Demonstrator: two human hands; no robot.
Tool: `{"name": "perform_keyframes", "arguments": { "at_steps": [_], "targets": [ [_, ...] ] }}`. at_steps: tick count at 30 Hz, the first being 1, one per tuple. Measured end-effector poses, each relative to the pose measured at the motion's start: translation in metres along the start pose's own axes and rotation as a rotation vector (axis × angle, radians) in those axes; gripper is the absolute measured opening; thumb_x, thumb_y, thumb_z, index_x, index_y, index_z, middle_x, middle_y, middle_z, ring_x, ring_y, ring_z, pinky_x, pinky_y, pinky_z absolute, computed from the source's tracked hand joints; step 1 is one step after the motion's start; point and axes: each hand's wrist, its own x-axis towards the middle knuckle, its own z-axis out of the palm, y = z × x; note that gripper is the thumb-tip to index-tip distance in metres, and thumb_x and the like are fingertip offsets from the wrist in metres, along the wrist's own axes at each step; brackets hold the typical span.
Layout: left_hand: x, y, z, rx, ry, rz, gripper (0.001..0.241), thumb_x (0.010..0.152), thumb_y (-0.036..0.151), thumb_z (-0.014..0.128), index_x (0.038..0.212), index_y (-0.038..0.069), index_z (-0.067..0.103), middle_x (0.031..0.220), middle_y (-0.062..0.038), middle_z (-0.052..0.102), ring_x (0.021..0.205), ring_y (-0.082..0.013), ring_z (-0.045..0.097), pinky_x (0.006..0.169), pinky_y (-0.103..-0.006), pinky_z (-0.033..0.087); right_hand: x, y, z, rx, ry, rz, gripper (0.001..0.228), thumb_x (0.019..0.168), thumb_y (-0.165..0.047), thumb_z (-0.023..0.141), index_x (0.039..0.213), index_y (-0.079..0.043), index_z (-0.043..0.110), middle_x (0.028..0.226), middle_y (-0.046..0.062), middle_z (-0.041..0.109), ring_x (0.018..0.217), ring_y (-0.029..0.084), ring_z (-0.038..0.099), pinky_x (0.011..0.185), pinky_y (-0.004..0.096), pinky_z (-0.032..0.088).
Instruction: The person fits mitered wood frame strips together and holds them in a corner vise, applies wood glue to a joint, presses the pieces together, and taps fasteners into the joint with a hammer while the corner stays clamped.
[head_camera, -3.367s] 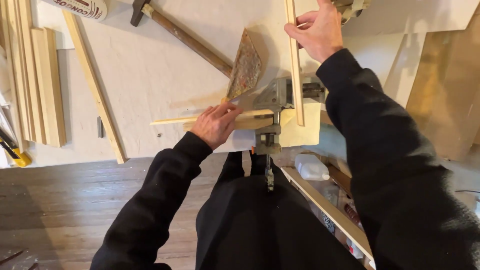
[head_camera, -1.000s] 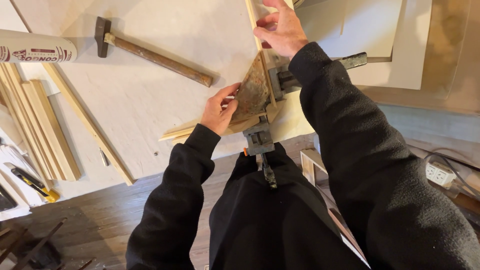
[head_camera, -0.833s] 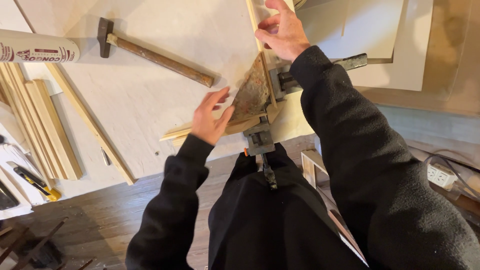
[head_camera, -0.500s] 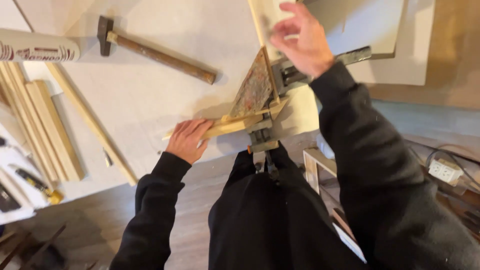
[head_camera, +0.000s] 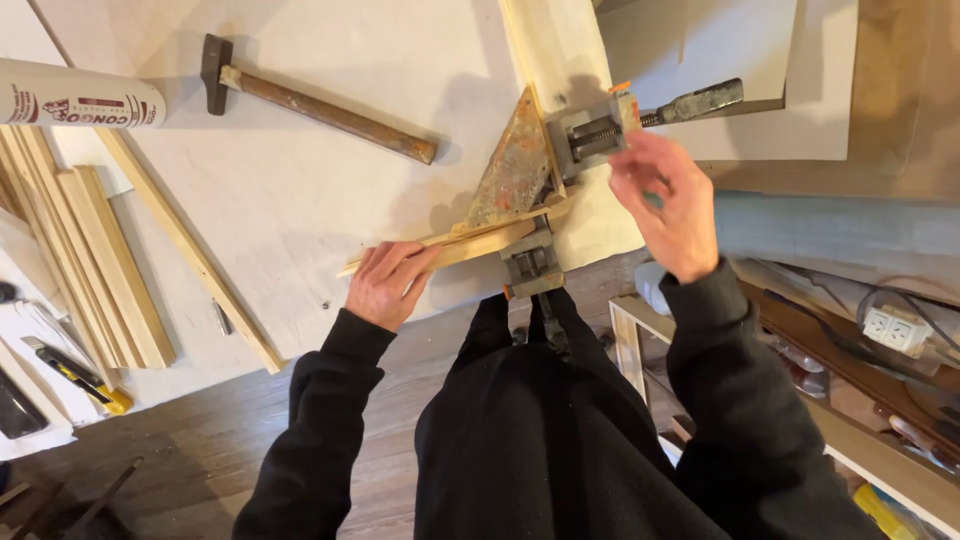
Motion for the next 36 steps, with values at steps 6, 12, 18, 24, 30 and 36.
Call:
{"name": "perform_keyframes", "arguments": {
  "at_steps": [6, 12, 18, 24, 30, 36],
  "targets": [
    [0.016, 0.016, 0.008, -0.033, 0.101, 0.17, 0.038, 0.09, 0.006, 0.075, 0.127, 0.01, 0.069, 0.115, -0.004, 0.065, 0.102, -0.0249, 0.064, 0.085, -0.0394, 0.052, -0.066, 0.027, 0.011, 0.009, 0.1, 0.104, 0.038, 0.099, 0.001, 0.067, 0.136, 0.002, 0.059, 0.118, 0.009, 0.072, 0.104, 0.012, 0.069, 0.092, 0.027, 0.058],
    [0.03, 0.027, 0.035, 0.211, 0.023, 0.274, 0.051, 0.088, 0.0, 0.064, 0.137, 0.014, 0.066, 0.128, -0.007, 0.06, 0.114, -0.0238, 0.063, 0.09, -0.0407, 0.052, -0.132, 0.037, 0.037, -0.236, 0.174, 0.119, 0.027, 0.099, -0.004, 0.069, 0.125, 0.001, 0.065, 0.105, 0.01, 0.073, 0.091, 0.014, 0.068, 0.084, 0.028, 0.055],
    [0.049, 0.053, 0.045, 0.218, 0.065, 0.336, 0.046, 0.095, 0.009, 0.062, 0.141, 0.009, 0.065, 0.146, -0.008, 0.056, 0.131, -0.0258, 0.053, 0.108, -0.0453, 0.044, -0.188, 0.044, 0.075, -0.204, 0.194, 0.223, 0.035, 0.095, -0.007, 0.069, 0.129, 0.0, 0.061, 0.105, 0.009, 0.073, 0.091, 0.017, 0.071, 0.085, 0.03, 0.056],
    [0.063, 0.062, 0.049, 0.115, 0.146, 0.292, 0.036, 0.093, 0.018, 0.072, 0.128, 0.01, 0.068, 0.154, -0.01, 0.05, 0.144, -0.027, 0.045, 0.115, -0.0558, 0.038, -0.212, 0.049, 0.108, -0.309, 0.111, 0.334, 0.058, 0.082, -0.017, 0.082, 0.132, -0.001, 0.056, 0.108, 0.015, 0.071, 0.089, 0.025, 0.071, 0.079, 0.035, 0.057],
    [0.059, 0.058, 0.063, 0.11, 0.165, 0.226, 0.031, 0.094, 0.014, 0.075, 0.125, 0.014, 0.071, 0.154, -0.003, 0.052, 0.145, -0.0238, 0.048, 0.113, -0.0547, 0.043, -0.22, 0.057, 0.126, -0.427, 0.194, 0.355, 0.054, 0.081, -0.016, 0.083, 0.128, -0.005, 0.06, 0.107, 0.014, 0.07, 0.084, 0.027, 0.07, 0.071, 0.037, 0.056],
    [0.059, 0.059, 0.064, 0.108, 0.185, 0.227, 0.028, 0.094, 0.013, 0.071, 0.123, 0.014, 0.071, 0.151, -0.004, 0.055, 0.142, -0.0239, 0.05, 0.108, -0.054, 0.045, -0.238, 0.085, 0.143, -0.349, 0.283, 0.317, 0.048, 0.09, -0.01, 0.076, 0.134, -0.003, 0.059, 0.104, 0.014, 0.07, 0.084, 0.022, 0.066, 0.076, 0.035, 0.055]
  ]
}}
